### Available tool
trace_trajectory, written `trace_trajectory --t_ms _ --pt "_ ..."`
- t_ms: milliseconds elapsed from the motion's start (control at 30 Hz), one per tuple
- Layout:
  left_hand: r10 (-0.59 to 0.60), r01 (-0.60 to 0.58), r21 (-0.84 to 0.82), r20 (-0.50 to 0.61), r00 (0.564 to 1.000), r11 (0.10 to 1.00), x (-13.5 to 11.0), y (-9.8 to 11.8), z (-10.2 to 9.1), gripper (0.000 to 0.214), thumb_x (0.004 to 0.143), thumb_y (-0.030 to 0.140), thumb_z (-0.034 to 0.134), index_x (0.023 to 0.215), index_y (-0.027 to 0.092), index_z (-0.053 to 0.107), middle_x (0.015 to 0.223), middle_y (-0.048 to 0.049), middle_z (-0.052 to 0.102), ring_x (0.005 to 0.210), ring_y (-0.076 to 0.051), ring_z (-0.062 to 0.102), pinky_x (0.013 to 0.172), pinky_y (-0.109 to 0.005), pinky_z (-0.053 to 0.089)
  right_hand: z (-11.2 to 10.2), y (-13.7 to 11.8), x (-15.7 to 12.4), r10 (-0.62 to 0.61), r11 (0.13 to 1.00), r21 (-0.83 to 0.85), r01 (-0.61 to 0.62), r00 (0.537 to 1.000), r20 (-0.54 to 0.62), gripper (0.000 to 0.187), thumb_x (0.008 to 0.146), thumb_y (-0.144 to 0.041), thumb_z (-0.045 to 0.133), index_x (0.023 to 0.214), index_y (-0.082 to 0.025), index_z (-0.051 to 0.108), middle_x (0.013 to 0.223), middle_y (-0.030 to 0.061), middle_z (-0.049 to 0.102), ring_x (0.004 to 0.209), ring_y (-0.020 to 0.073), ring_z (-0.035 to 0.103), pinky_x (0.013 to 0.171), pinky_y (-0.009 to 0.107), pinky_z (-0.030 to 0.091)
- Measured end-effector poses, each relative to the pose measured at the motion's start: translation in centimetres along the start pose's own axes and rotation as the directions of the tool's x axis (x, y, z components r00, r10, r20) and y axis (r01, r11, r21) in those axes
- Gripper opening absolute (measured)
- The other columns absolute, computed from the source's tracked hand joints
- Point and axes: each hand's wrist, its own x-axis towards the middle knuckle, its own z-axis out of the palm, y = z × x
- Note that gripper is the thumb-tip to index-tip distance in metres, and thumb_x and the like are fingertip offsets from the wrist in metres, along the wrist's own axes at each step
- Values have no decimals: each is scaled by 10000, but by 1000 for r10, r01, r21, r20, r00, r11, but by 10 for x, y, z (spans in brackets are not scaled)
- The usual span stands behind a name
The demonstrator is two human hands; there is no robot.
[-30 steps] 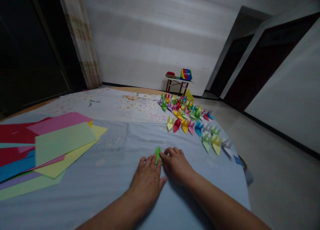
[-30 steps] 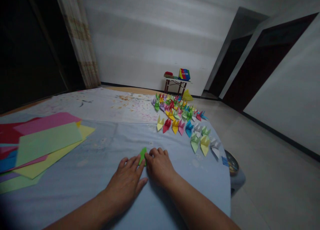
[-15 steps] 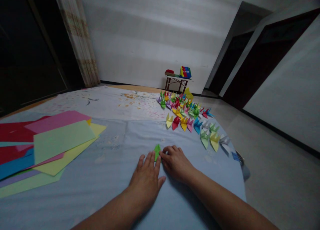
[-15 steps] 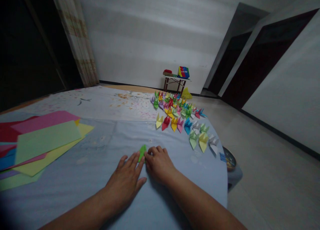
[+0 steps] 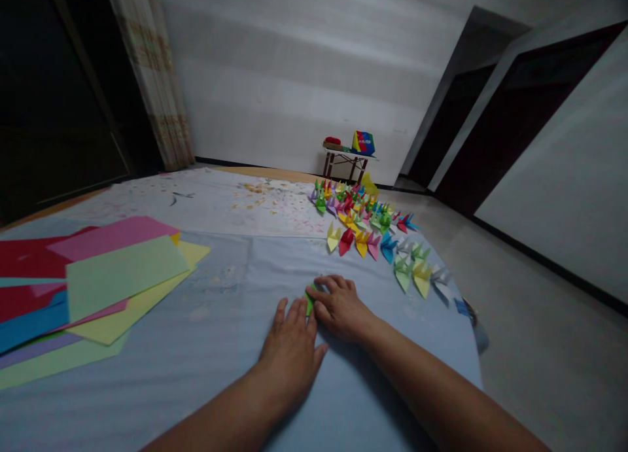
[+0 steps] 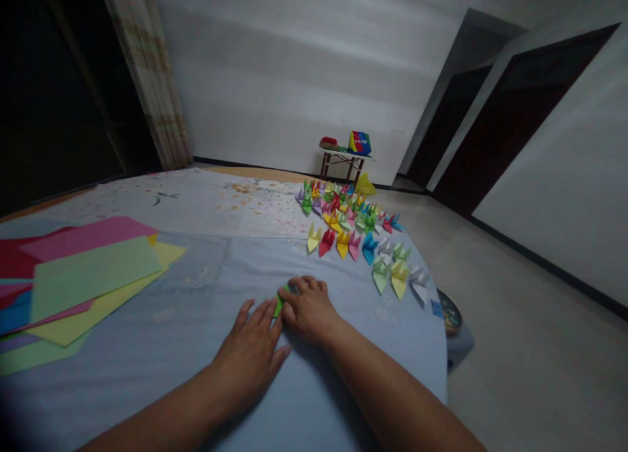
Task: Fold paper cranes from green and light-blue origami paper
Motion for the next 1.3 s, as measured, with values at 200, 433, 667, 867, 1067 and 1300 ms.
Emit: trace_trajectory --t_ms 200,433,667,867,1067,1300 --pt "-14 14 -14 -12 1000 1000 0 0 2 518 834 379 374 1269 108 444 1355 -187 381 1279 -278 290 1057 -499 104 0 4 2 14 1000 -7 -15 996 -88 353 868 -332 357 1194 -297 489 1292 58 418 1163 261 299 902 437 239" --pt "1 -1 -9 -32 999 1000 1 -3 4 515 832 383 370 1261 114 456 1346 -184 399 1272 -280 304 1054 -502 104 8 8 3 22 999 29 -20 995 -96 349 865 -323 378 1192 -290 495 1243 62 466 1134 246 334 894 431 258" --pt "17 -18 -6 -51 999 1000 2 -4 6 548 828 378 380 1297 96 401 1348 -202 388 1264 -287 314 1051 -500 104 4 15 6 106 992 86 -91 975 -194 358 879 -274 359 1214 -265 486 1237 77 468 1118 230 347 883 411 282" --pt "8 -8 3 -26 1000 1000 2 -2 2 545 828 376 375 1293 94 407 1334 -201 410 1255 -286 328 1051 -498 108 7 11 0 57 996 76 -44 983 -176 308 856 -270 404 1126 -276 552 1223 56 478 1110 231 347 887 416 265" --pt "16 -15 22 -37 999 1000 2 -2 1 529 827 381 368 1266 98 447 1331 -194 418 1249 -287 338 1051 -498 113 6 6 0 5 1000 -22 -8 989 -148 301 837 -297 439 1113 -255 553 1245 65 468 1144 253 318 914 441 208" --pt "21 -19 34 -50 999 999 2 -3 3 533 832 369 354 1282 93 424 1332 -191 419 1252 -284 336 1052 -493 114 -3 7 5 0 998 -61 -7 993 -118 285 840 -303 435 1084 -236 565 1223 63 496 1139 253 334 921 441 198"
